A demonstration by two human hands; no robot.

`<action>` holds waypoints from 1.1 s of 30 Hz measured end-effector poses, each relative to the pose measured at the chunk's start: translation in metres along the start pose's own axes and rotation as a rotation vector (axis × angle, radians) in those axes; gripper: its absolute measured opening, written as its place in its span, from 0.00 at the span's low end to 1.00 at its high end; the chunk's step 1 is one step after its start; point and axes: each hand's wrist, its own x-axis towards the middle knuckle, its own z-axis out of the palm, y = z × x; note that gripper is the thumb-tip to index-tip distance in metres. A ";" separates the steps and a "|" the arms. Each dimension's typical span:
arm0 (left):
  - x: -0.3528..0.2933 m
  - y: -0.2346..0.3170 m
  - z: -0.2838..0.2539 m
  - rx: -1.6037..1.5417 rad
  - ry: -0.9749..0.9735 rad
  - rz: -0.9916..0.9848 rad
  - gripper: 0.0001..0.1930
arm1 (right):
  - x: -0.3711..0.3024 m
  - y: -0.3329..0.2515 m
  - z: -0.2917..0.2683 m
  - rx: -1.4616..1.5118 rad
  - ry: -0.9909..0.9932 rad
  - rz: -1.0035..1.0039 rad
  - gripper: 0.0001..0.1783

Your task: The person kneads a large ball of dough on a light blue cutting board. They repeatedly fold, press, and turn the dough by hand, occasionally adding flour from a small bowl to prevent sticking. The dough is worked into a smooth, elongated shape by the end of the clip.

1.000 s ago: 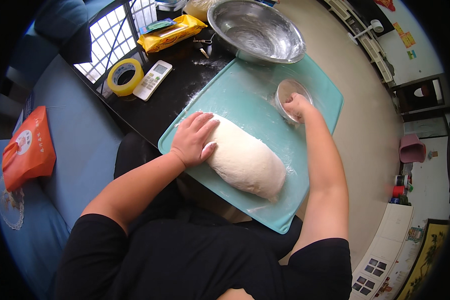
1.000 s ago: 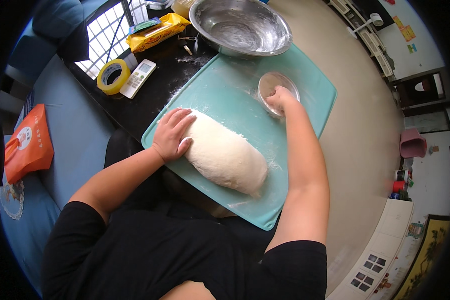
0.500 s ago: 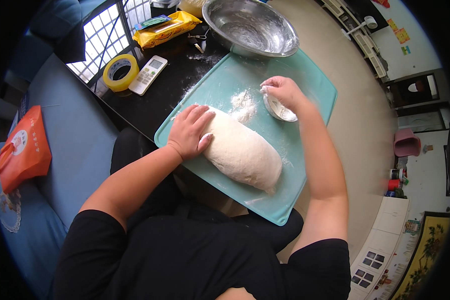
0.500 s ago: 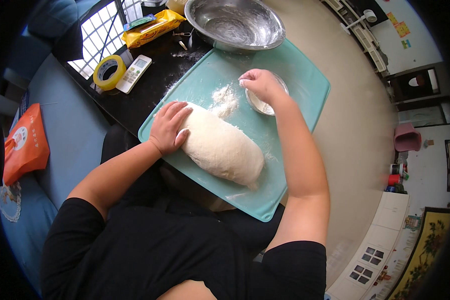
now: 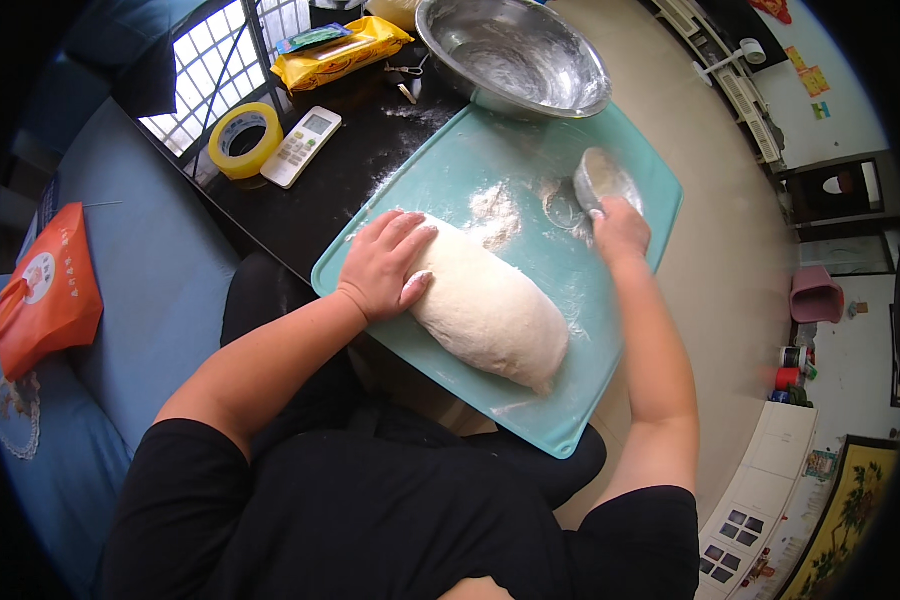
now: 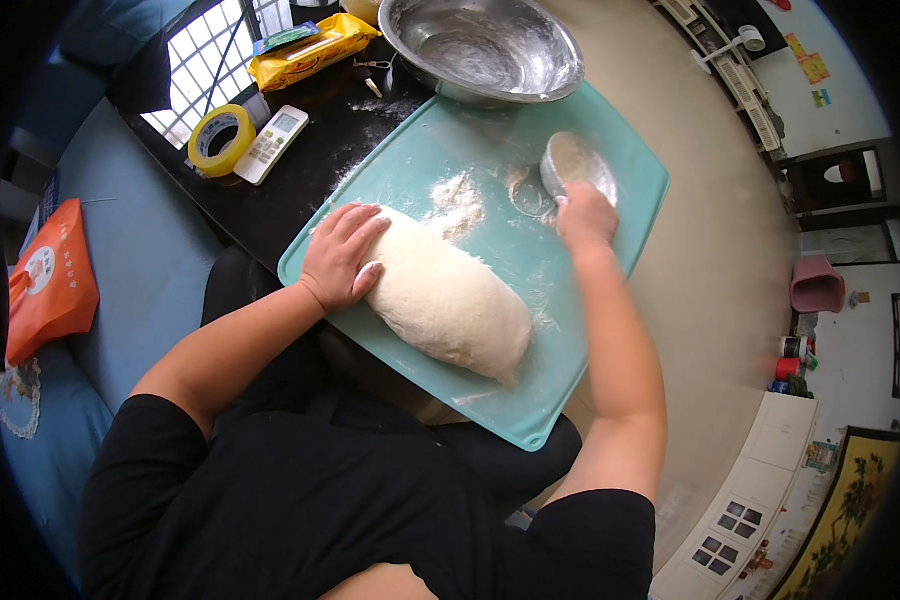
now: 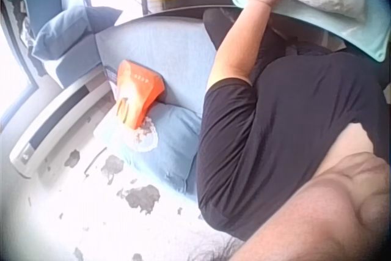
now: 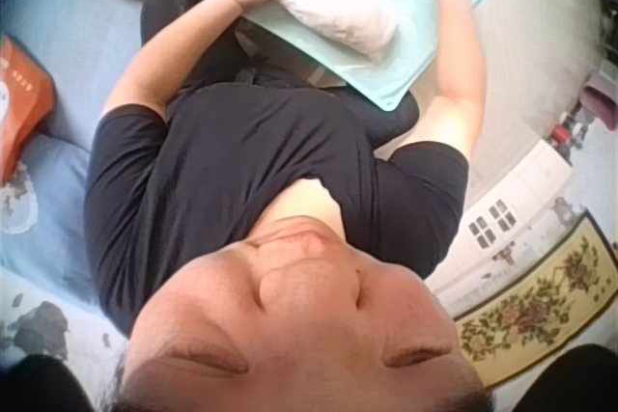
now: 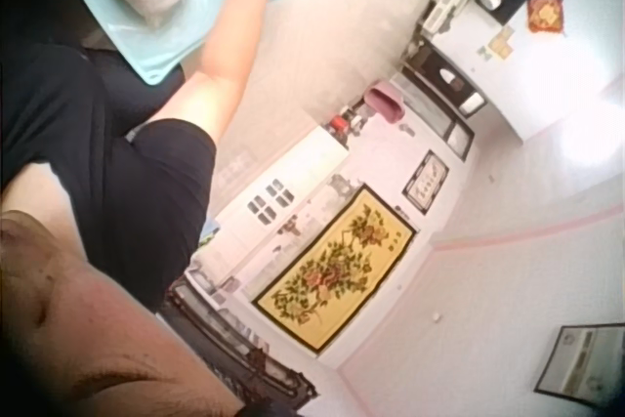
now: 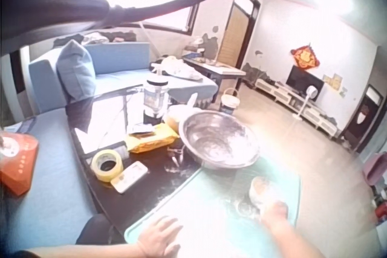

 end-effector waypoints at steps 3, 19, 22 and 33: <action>0.000 -0.001 0.001 -0.009 0.004 0.009 0.28 | 0.006 0.027 0.012 -0.151 0.159 -0.093 0.04; 0.002 0.002 -0.002 -0.002 -0.016 -0.004 0.27 | -0.020 0.042 0.034 0.090 0.275 -0.279 0.08; 0.001 0.001 -0.001 0.002 0.005 0.013 0.27 | -0.018 0.048 0.037 0.152 0.163 -0.230 0.09; 0.002 0.000 0.000 -0.013 -0.016 -0.002 0.28 | -0.014 0.075 0.052 0.219 0.206 -0.143 0.11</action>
